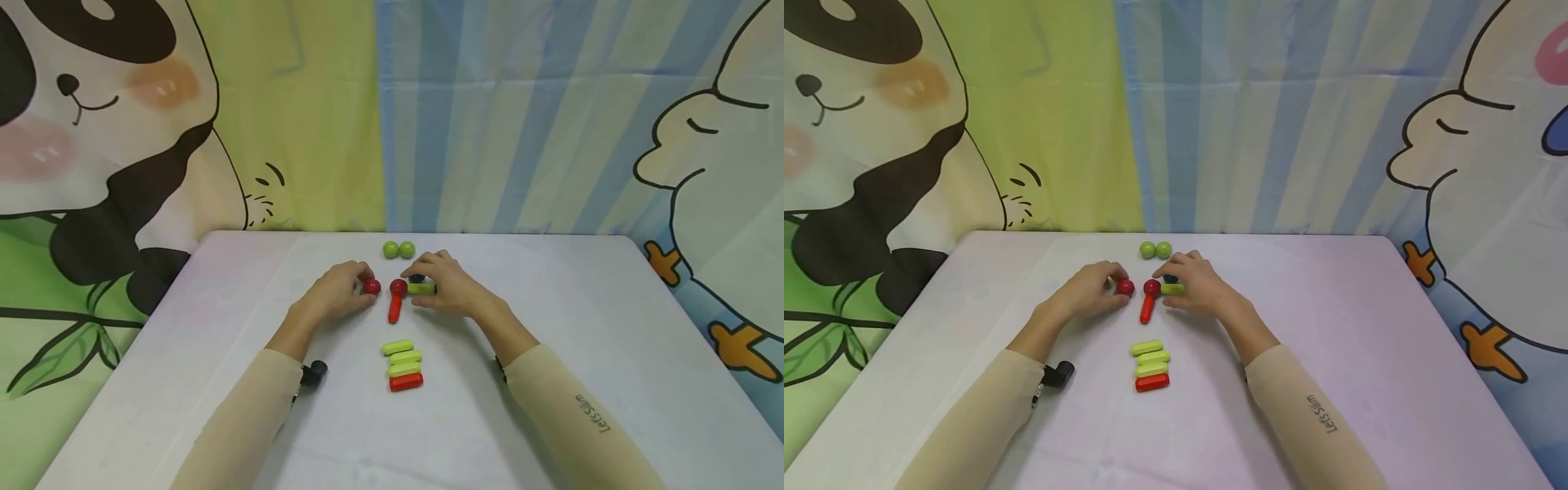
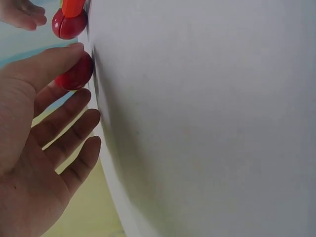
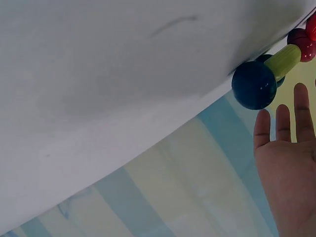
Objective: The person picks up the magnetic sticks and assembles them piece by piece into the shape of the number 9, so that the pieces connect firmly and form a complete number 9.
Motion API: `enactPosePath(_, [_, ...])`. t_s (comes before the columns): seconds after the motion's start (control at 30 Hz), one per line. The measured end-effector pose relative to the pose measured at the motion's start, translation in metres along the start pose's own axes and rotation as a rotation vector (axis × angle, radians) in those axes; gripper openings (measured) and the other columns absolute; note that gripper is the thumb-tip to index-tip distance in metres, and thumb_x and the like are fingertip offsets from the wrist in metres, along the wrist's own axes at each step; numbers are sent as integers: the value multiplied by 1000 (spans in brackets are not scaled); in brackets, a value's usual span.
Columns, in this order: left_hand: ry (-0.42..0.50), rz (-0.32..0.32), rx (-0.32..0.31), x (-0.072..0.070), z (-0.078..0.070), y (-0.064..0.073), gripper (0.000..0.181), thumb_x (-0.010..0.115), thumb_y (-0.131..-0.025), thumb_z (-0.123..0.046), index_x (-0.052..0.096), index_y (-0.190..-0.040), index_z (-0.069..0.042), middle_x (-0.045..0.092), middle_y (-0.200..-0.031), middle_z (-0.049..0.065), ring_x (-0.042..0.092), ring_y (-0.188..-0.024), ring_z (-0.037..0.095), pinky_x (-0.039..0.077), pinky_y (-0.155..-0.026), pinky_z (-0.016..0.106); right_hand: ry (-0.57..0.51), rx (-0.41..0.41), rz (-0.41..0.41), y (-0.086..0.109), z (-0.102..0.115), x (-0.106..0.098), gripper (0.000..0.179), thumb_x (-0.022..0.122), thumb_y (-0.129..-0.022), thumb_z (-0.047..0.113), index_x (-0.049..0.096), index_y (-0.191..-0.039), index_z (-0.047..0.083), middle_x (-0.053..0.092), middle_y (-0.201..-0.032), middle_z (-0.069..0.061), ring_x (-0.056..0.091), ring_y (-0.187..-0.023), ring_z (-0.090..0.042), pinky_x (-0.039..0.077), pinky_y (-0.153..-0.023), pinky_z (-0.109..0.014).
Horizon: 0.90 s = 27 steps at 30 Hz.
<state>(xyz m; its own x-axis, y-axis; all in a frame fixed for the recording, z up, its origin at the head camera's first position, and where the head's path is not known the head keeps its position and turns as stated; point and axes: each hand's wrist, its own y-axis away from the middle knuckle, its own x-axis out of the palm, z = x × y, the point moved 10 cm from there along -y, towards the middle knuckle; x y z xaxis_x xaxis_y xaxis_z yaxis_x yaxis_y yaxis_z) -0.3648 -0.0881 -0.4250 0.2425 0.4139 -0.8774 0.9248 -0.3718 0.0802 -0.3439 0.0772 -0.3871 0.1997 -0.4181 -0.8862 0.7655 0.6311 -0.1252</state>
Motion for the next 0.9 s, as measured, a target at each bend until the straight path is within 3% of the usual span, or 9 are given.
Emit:
enactPosePath(0.2, [8,26,40,-1,-5,12,32,79,-89,-29,65,-115,-18,66,-110,1,58,-96,21,50,-87,39,76,-17,35,-3,6,8,50,84,-86,21,69,-135,21,63,-128,-3,48,-120,-28,42,-102,-50])
enactPosePath(0.4, [65,53,96,1,-22,20,33,78,-89,-24,65,-119,-16,66,-108,-1,60,-99,21,51,-87,37,128,-21,53,-2,10,9,51,84,-85,17,70,-134,23,63,-126,-2,49,-117,-27,42,-98,-47])
enactPosePath(0.73, [14,154,105,12,-35,37,34,80,-89,-20,64,-120,-18,64,-108,-2,57,-97,19,50,-87,36,134,-67,69,-5,20,17,47,81,-85,9,72,-130,19,61,-129,-3,48,-119,-29,41,-98,-51])
enactPosePath(0.9, [6,159,124,12,-38,43,33,80,-89,-21,65,-118,-18,65,-106,-2,57,-94,17,49,-85,35,153,-124,67,-7,30,20,40,81,-85,7,76,-123,18,59,-130,-4,47,-116,-29,41,-97,-49])
